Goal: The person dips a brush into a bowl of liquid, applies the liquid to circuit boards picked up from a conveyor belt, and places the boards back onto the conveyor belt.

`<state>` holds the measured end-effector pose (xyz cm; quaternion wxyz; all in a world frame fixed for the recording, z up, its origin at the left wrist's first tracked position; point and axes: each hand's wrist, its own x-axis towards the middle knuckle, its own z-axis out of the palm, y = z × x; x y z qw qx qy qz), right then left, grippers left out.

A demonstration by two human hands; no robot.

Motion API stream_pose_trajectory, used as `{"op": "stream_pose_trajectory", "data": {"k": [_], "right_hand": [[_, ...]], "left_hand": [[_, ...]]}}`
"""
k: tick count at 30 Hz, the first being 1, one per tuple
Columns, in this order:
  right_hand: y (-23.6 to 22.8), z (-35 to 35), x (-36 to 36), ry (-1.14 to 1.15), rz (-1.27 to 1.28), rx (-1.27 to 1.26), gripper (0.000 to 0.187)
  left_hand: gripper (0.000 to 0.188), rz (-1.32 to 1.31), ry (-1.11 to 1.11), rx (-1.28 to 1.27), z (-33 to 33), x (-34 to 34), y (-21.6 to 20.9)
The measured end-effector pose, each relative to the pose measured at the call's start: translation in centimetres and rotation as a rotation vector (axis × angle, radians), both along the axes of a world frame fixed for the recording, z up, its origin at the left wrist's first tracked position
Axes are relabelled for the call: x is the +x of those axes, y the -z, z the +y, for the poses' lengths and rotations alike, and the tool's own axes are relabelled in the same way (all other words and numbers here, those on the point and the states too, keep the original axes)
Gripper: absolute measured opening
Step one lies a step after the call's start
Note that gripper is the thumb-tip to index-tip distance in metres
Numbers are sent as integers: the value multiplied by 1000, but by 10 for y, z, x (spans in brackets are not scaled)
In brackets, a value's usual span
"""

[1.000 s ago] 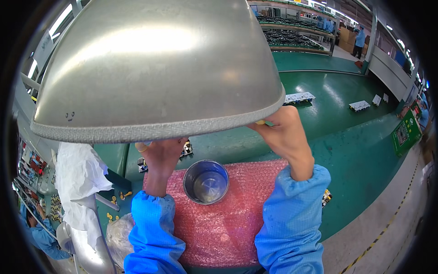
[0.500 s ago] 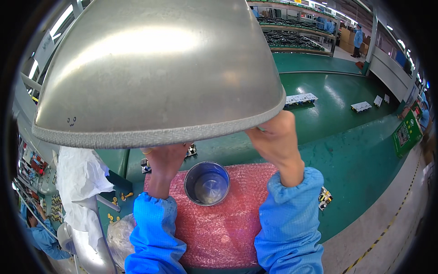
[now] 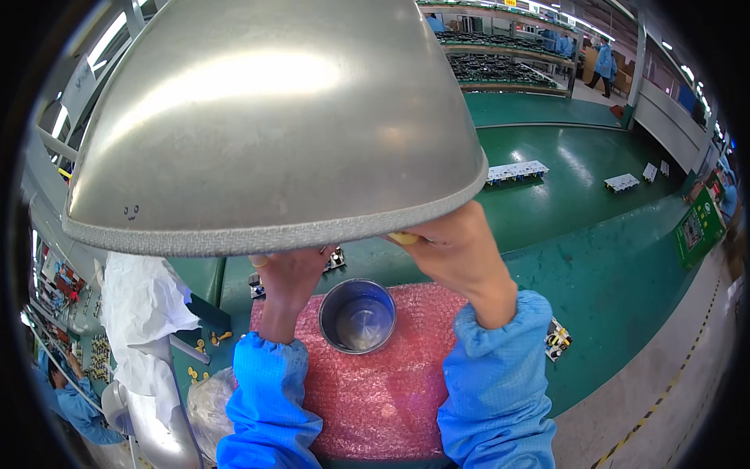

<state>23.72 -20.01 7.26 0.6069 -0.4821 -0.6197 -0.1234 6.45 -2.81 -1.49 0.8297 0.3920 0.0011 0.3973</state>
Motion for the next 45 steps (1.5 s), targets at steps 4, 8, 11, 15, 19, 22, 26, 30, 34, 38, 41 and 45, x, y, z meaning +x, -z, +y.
{"op": "stream_pose_trajectory", "data": {"k": [4,8,11,15,19,22,26,30,34,38,41,45], "right_hand": [[-2,-9,4,-92,31,-41,23],[0,3,-6,-7,4,71,22],[4,1,-4,-48,1,13,22],[-9,-11,1,-147,-41,-32,22],[-1,2,-9,-29,42,55,23],[0,7,-10,-64,-38,136,24],[-10,-10,-4,-209,-27,-27,23],[-5,-5,-2,-62,-33,57,25],[-1,4,-16,-51,-11,92,26],[-11,-4,-11,-187,-97,26,27],[-16,-10,-13,-161,-82,11,27],[-3,2,-17,-133,-24,79,28]], "left_hand": [[81,40,-15,-2,3,0,4],[78,37,12,41,-1,-2,0],[73,-45,43,29,-2,7,8],[65,-11,15,-5,3,-3,4],[62,33,18,40,-6,4,3],[64,19,34,39,-5,3,0],[54,-76,105,97,10,-8,13],[70,282,-112,319,-12,7,-5],[71,113,14,51,-8,7,0],[71,47,16,2,-4,6,1],[73,102,-15,53,-1,5,3],[71,120,16,96,-8,9,1]]}}
